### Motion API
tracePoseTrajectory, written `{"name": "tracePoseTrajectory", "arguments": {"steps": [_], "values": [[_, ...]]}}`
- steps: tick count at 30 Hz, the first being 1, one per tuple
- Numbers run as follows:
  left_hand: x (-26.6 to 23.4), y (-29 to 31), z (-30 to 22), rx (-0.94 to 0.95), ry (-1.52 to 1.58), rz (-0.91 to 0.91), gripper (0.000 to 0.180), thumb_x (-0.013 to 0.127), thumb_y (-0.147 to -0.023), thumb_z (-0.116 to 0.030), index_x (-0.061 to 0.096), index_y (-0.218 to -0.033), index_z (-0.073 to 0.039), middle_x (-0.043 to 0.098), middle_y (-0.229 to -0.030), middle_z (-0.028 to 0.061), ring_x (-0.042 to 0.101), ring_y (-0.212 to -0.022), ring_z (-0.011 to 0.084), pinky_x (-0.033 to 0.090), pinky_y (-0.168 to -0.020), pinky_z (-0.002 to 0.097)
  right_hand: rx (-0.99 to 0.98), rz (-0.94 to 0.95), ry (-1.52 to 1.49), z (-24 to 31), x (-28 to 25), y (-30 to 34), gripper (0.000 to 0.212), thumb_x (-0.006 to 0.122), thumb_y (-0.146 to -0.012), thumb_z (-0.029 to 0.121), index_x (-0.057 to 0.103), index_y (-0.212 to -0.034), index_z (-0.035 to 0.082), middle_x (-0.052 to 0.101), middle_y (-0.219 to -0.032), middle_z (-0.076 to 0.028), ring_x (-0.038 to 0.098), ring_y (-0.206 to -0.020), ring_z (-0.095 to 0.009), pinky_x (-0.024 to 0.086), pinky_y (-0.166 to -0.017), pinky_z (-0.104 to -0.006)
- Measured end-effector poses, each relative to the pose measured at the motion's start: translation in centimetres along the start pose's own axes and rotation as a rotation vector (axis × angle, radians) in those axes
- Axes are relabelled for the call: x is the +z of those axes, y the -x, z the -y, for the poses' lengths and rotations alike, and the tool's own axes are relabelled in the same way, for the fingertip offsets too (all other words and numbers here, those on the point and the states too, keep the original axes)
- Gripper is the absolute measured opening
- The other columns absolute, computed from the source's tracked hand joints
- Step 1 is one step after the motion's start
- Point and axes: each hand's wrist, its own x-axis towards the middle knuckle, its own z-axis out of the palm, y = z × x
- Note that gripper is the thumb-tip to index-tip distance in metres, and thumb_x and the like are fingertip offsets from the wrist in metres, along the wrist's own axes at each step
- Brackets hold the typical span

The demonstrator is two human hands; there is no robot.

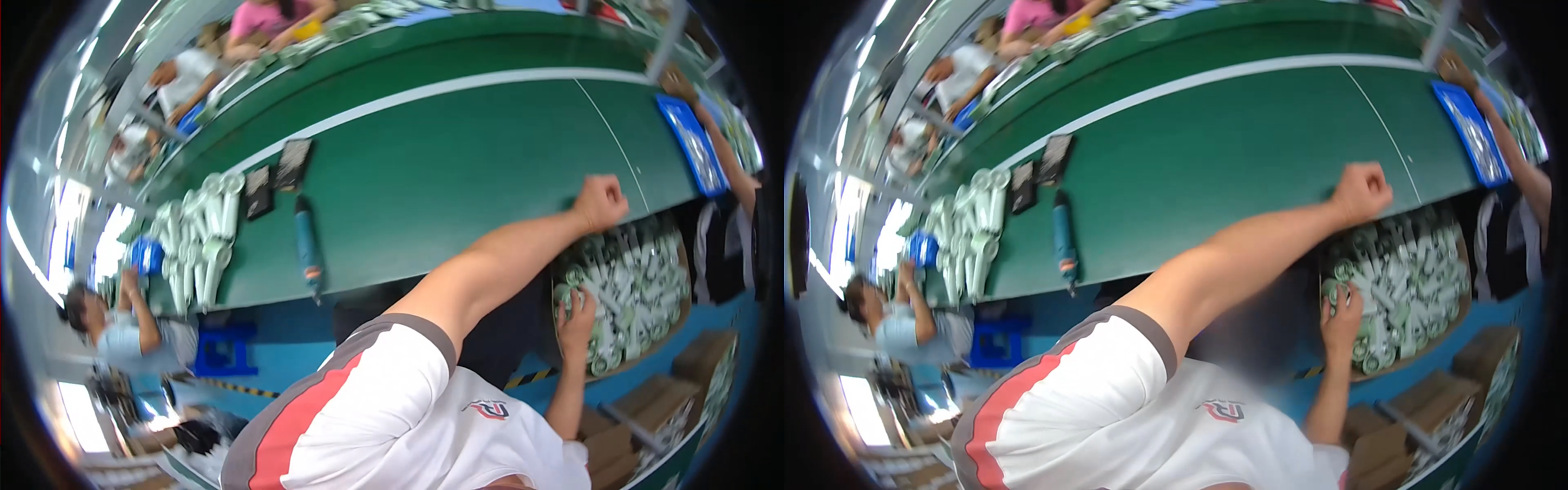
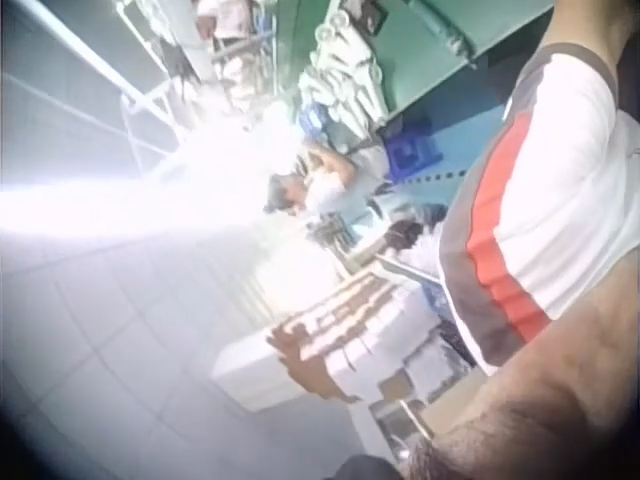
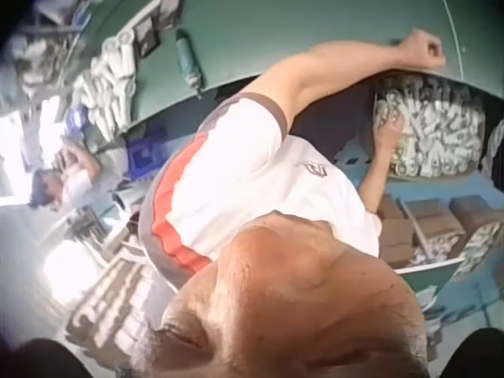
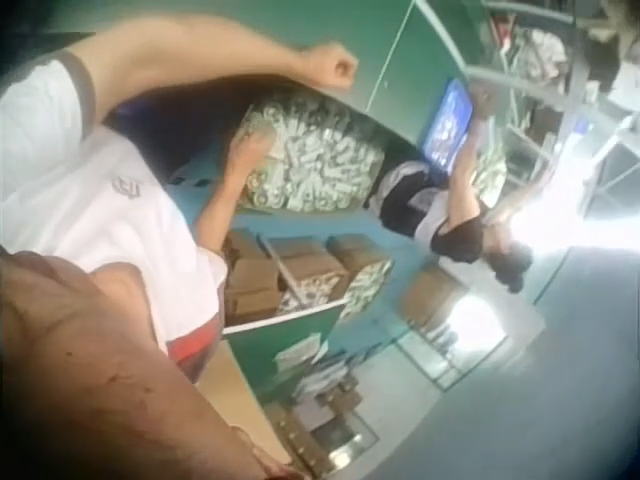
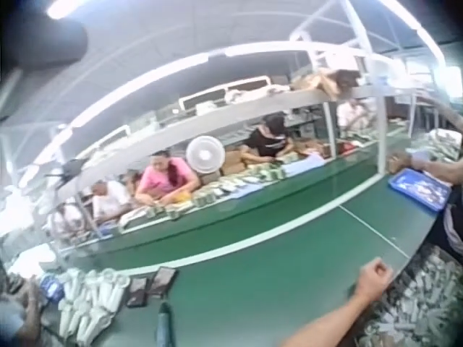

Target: The person assembles portable handheld fans by securing screws with an electric screwdriver, then tests the fans.

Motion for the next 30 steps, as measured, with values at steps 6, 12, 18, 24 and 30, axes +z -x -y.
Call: {"name": "tracePoseTrajectory", "arguments": {"steps": [6,12,18,24,30], "values": [[-9.2,9.9,-12.1,0.091,0.078,0.314,0.018,0.071,-0.076,-0.01,0.057,-0.066,-0.005,0.051,-0.052,0.0037,0.047,-0.044,0.0143,0.038,-0.045,0.0318,-0.175,0.072,-0.419,14.6,4.1,0.4,0.018,0.072,-0.089,0.01,0.067,-0.105,0.004,0.064,-0.088,-0.014,0.06,-0.079,-0.033,0.049,-0.077,-0.0421],[-24.8,16.5,-20.7,0.082,-0.355,-0.052,0.005,0.071,-0.08,-0.005,0.067,-0.078,-0.003,0.061,-0.063,0.0068,0.056,-0.049,0.0153,0.044,-0.047,0.0295,-0.359,0.431,-0.547,22.3,8.0,-0.5,0.038,0.077,-0.085,0.019,0.065,-0.115,0.001,0.068,-0.074,-0.011,0.068,-0.071,-0.03,0.054,-0.07,-0.0419],[-43.2,19.3,-22.3,-0.069,-1.438,-0.693,0.032,0.078,-0.082,-0.03,0.07,-0.099,-0.004,0.069,-0.091,0.0136,0.068,-0.078,0.0289,0.055,-0.068,0.0398,-0.355,0.757,-0.211,27.5,13.0,-1.0,0.069,0.078,-0.084,0.031,0.053,-0.134,-0.009,0.074,-0.084,-0.017,0.072,-0.089,-0.036,0.057,-0.081,-0.046],[-46.3,19.0,-21.8,-0.969,-1.165,-0.279,0.077,0.08,-0.073,-0.048,0.065,-0.125,0.007,0.071,-0.115,0.0277,0.069,-0.11,0.0372,0.055,-0.097,0.042,-0.45,0.826,-0.169,31.5,10.7,-1.2,0.048,0.074,-0.084,0.029,0.066,-0.116,-0.005,0.074,-0.085,-0.017,0.071,-0.094,-0.037,0.056,-0.087,-0.0483],[-41.9,18.6,-20.1,-0.697,-1.066,-0.132,0.042,0.075,-0.074,-0.029,0.065,-0.093,0.007,0.072,-0.089,0.0268,0.072,-0.089,0.0409,0.058,-0.085,0.0467,-0.327,0.582,-0.418,28.1,5.0,0.1,0.035,0.075,-0.085,0.015,0.072,-0.117,0.001,0.074,-0.084,-0.014,0.071,-0.071,-0.023,0.058,-0.067,-0.0352]]}}
